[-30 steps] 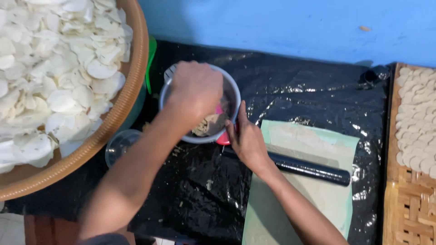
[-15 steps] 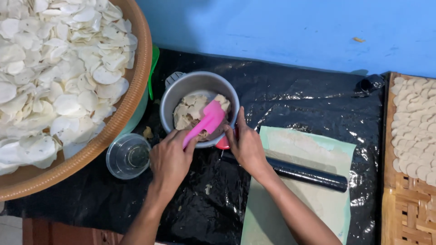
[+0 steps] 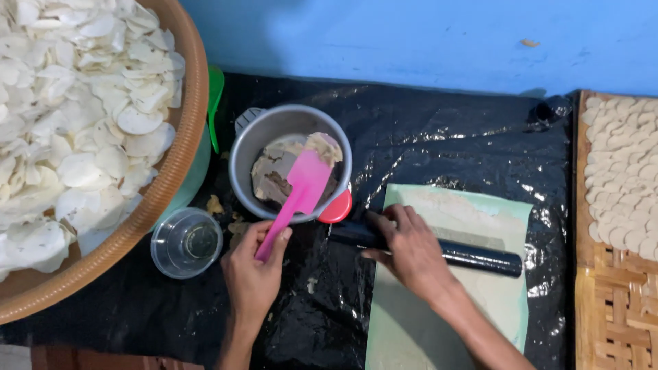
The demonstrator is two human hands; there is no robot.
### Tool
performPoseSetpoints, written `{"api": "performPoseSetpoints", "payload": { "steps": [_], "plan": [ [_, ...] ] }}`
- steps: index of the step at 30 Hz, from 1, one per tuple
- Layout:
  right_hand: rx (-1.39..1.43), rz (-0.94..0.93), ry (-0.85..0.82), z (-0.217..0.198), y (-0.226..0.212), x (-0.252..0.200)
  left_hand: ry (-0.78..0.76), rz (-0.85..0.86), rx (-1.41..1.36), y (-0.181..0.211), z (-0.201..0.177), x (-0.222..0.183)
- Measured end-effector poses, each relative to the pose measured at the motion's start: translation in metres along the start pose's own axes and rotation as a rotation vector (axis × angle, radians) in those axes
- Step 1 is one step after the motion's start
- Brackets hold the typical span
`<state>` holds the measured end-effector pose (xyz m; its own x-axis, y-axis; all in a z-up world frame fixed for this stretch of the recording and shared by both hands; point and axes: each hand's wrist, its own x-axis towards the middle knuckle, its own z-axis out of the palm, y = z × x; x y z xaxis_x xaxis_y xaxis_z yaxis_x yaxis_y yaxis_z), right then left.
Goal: Flattening and cutting dough into small circles to prepare for deep frying as crackers.
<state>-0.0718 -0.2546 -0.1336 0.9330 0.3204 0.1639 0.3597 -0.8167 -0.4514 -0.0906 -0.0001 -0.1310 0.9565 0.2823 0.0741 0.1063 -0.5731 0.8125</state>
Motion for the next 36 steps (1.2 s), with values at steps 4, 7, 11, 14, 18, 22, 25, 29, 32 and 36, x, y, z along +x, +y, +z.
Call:
{"api": "performPoseSetpoints", "payload": {
  "steps": [4,7,11,14,18,22,25,29,32,36],
  "plan": [
    [-0.169,0.116,-0.245,0.003,0.023,-0.015,-0.109,-0.087,-0.113,-0.005,0.012,-0.024],
    [-0.187,0.04,-0.19,-0.01,0.035,-0.016,-0.153,-0.002,-0.292,-0.007,0.02,-0.043],
    [-0.141,0.16,0.057,-0.045,0.061,-0.021,-0.168,-0.006,-0.329,-0.01,0.023,-0.061],
    [-0.213,0.245,0.123,-0.067,0.084,-0.034,-0.232,0.016,-0.296,-0.018,0.031,-0.065],
    [-0.28,0.326,0.241,-0.084,0.095,-0.048,-0.308,0.236,-0.21,-0.036,0.049,-0.052],
    [-0.211,0.407,0.275,-0.087,0.093,-0.056,-0.404,0.255,-0.016,-0.03,0.051,-0.029],
    [-0.156,0.443,0.285,-0.088,0.092,-0.059,-0.361,0.505,0.1,-0.027,0.047,-0.016],
    [-0.148,0.448,0.284,-0.087,0.094,-0.062,-0.449,0.625,0.246,-0.033,0.044,-0.006],
    [-0.14,0.48,0.266,-0.086,0.094,-0.064,-0.476,0.691,0.368,-0.038,0.039,-0.003],
    [-0.145,0.481,0.254,-0.083,0.099,-0.065,-0.461,0.769,0.497,-0.041,0.03,0.0]
  ]
}}
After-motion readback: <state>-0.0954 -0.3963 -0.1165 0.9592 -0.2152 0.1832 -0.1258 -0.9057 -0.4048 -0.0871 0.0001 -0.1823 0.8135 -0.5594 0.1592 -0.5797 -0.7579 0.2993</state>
